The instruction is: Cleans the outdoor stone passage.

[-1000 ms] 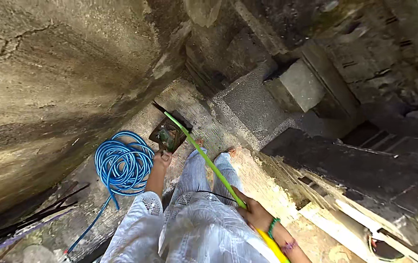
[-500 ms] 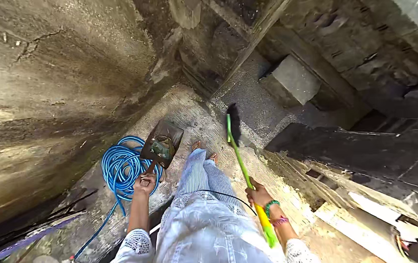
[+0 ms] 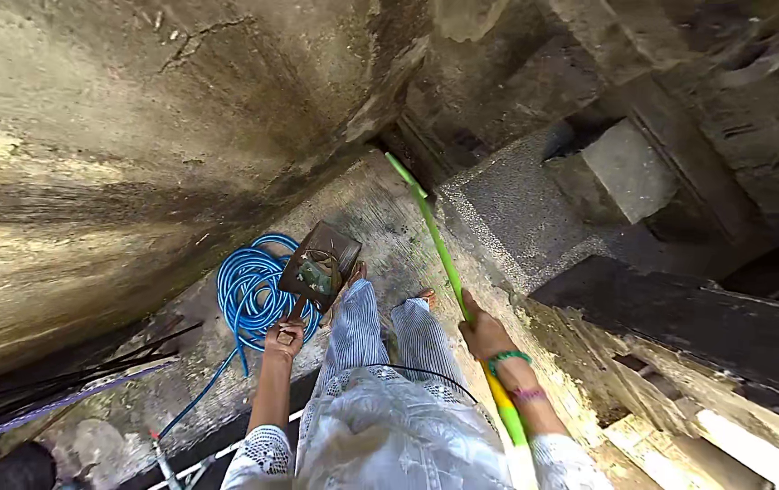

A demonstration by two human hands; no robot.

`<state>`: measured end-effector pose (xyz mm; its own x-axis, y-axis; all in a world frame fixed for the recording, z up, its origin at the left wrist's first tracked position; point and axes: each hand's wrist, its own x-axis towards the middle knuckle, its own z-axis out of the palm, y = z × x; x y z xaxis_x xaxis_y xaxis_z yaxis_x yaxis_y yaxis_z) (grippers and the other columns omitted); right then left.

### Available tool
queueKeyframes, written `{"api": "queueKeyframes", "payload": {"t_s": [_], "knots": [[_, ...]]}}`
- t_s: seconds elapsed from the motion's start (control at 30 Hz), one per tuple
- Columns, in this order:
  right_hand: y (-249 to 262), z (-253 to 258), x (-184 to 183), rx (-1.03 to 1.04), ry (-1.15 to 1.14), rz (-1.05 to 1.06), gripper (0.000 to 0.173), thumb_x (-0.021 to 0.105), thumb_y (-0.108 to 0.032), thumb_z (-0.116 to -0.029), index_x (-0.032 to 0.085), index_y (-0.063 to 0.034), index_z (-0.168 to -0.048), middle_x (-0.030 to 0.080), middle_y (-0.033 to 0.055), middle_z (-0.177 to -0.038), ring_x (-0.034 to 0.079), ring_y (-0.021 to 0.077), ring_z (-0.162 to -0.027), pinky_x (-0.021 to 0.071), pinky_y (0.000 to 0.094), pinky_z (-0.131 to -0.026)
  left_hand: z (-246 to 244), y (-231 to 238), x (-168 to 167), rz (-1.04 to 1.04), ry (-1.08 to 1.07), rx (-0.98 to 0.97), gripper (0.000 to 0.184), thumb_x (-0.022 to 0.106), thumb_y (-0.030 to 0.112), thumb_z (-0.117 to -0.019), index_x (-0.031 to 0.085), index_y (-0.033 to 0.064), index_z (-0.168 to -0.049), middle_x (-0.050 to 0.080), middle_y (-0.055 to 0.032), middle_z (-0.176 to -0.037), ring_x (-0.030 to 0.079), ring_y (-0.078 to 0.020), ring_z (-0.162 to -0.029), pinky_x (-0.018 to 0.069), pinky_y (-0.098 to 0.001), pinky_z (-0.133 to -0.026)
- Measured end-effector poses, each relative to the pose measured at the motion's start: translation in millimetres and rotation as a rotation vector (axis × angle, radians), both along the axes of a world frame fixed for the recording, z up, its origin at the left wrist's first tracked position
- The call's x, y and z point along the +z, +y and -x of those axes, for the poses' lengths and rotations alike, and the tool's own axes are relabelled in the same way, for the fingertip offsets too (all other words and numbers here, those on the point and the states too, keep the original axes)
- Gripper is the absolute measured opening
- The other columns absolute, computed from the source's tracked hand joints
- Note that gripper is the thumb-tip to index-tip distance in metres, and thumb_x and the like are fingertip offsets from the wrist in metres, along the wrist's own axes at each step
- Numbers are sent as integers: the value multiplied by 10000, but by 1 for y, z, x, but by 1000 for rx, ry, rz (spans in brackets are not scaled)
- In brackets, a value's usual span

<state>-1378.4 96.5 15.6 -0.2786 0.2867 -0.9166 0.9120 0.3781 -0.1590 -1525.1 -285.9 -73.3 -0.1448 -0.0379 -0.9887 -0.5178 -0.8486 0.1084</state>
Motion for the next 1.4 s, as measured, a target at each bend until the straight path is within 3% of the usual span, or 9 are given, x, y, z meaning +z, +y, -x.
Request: {"api": "queueKeyframes", "payload": {"t_s": [0.1, 0.2, 0.4, 0.63, 0.77, 0.83, 1.07, 1.3, 1.4], "knots": [[-9, 89, -55, 183, -113, -50, 765, 523, -137, -1024, 105, -140, -1665, 595, 308, -1344, 630, 444, -1201, 497, 584, -1010, 10, -18, -8, -10, -17, -29, 384, 280, 320, -1085, 494, 88, -866, 498, -15, -573, 481, -82, -392, 427, -181, -359], [-15, 112, -76, 382, -206, -51, 839, 572, -118, -987, 76, -122, -1664, 553, 330, -1394, 578, 471, -1276, 470, 609, -1043, 17, -32, -9, -27, -60, -45, 357, 294, 319, -1086, 498, 84, -910, 492, -12, -593, 473, -72, -396, 419, -170, -360], [4, 87, 36, 469, -222, -131, 808, 553, -124, -1002, 120, -242, -1674, 639, 348, -1233, 638, 526, -1126, 497, 668, -946, 25, -60, -5, -75, -90, -27, 353, 295, 327, -1086, 496, 87, -922, 483, -6, -583, 460, -58, -384, 406, -160, -350], [3, 127, -46, 678, -323, -153, 883, 580, -96, -980, 39, -183, -1673, 574, 361, -1340, 587, 520, -1236, 473, 645, -1013, 18, -68, -10, -57, -132, 11, 360, 302, 351, -1087, 487, 87, -929, 465, 8, -569, 446, -50, -370, 394, -159, -340], [2, 112, 30, 764, -324, -147, 814, 581, -144, -1007, 121, -222, -1674, 616, 367, -1264, 610, 541, -1177, 485, 668, -980, 5, -79, -3, -75, -125, 100, 335, 326, 330, -1084, 494, 76, -945, 485, 2, -584, 459, -47, -374, 400, -155, -341], [-7, 114, 62, 827, -322, -162, 792, 531, -166, -1036, 71, -246, -1676, 664, 333, -1182, 654, 511, -1113, 511, 629, -953, -2, -83, 3, -73, -138, 156, 313, 338, 312, -1080, 492, 75, -946, 490, 1, -595, 451, -39, -373, 386, -148, -336], [-13, 157, -42, 957, -306, -162, 857, 542, -81, -998, 23, -182, -1672, 564, 362, -1351, 585, 516, -1237, 476, 639, -1009, -37, -73, 5, -49, -109, 280, 337, 323, 322, -1081, 492, 86, -910, 480, 12, -574, 448, -37, -369, 387, -147, -341], [11, 127, 44, 1035, -210, -165, 795, 536, -143, -1029, 88, -255, -1676, 649, 341, -1218, 643, 526, -1119, 503, 650, -955, -108, -75, 20, -112, -12, 484, 372, 298, 330, -1076, 514, 60, -937, 527, -11, -613, 469, -44, -375, 394, -146, -332], [-6, 149, -6, 1060, -131, -170, 791, 512, -91, -1026, 72, -199, -1675, 620, 350, -1275, 623, 530, -1159, 490, 659, -977, -131, -63, 20, -114, 16, 561, 378, 296, 326, -1081, 523, 56, -945, 527, -8, -610, 477, -44, -380, 403, -147, -339]]}}
